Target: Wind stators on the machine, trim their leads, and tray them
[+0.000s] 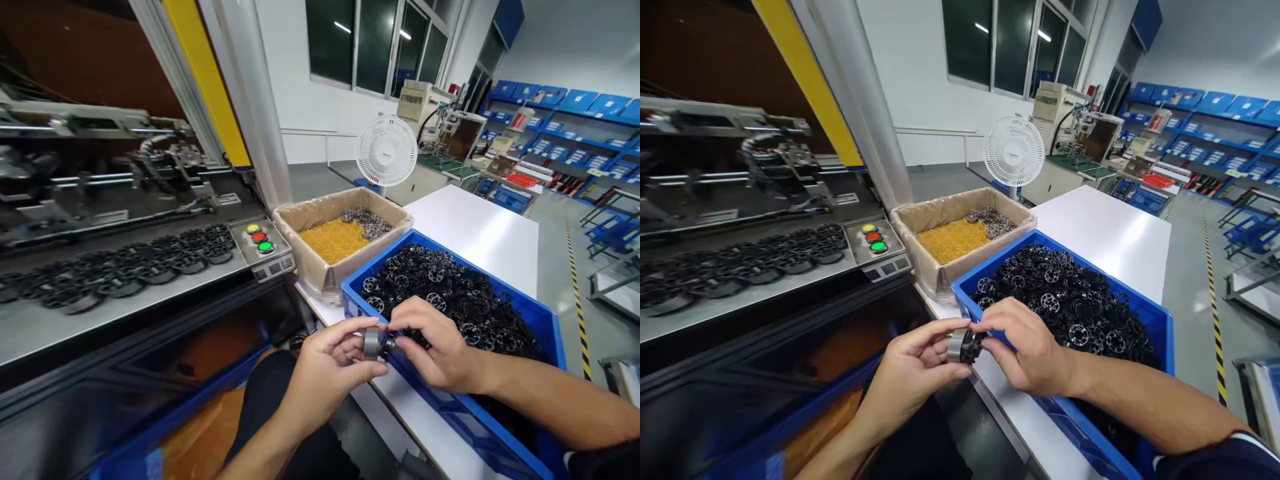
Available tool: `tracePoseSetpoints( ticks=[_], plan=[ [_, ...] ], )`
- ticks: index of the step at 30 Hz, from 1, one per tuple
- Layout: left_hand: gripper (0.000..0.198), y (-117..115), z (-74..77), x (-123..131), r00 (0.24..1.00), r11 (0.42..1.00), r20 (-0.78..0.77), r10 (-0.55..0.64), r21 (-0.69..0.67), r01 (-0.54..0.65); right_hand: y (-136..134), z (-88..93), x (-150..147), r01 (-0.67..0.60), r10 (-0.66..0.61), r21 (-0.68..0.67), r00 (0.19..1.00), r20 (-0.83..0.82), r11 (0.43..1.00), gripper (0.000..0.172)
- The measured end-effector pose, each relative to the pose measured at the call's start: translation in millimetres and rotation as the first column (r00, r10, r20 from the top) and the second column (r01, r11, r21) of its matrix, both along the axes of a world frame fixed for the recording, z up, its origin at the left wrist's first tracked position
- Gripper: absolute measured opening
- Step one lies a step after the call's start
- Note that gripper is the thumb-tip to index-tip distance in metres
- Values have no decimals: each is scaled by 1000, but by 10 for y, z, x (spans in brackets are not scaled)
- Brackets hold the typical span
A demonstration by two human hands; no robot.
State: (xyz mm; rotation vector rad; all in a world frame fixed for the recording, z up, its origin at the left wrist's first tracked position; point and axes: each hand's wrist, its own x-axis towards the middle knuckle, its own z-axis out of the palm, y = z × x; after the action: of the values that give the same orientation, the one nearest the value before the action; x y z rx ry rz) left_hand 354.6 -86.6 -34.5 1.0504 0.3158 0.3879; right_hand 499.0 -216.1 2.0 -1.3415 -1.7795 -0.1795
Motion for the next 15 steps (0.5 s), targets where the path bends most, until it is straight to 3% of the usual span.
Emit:
tracePoseSetpoints(
  ticks=[7,15],
  plan=[
    [45,-133,-2,32,996,988,77,-39,-149,50,2,-10,-5,8,-10,41,999,46,999,23],
    [48,-115,35,18,993,997,101,67,-55,-62,-2,-2,0,-63,61,31,996,71,997,39]
  ],
)
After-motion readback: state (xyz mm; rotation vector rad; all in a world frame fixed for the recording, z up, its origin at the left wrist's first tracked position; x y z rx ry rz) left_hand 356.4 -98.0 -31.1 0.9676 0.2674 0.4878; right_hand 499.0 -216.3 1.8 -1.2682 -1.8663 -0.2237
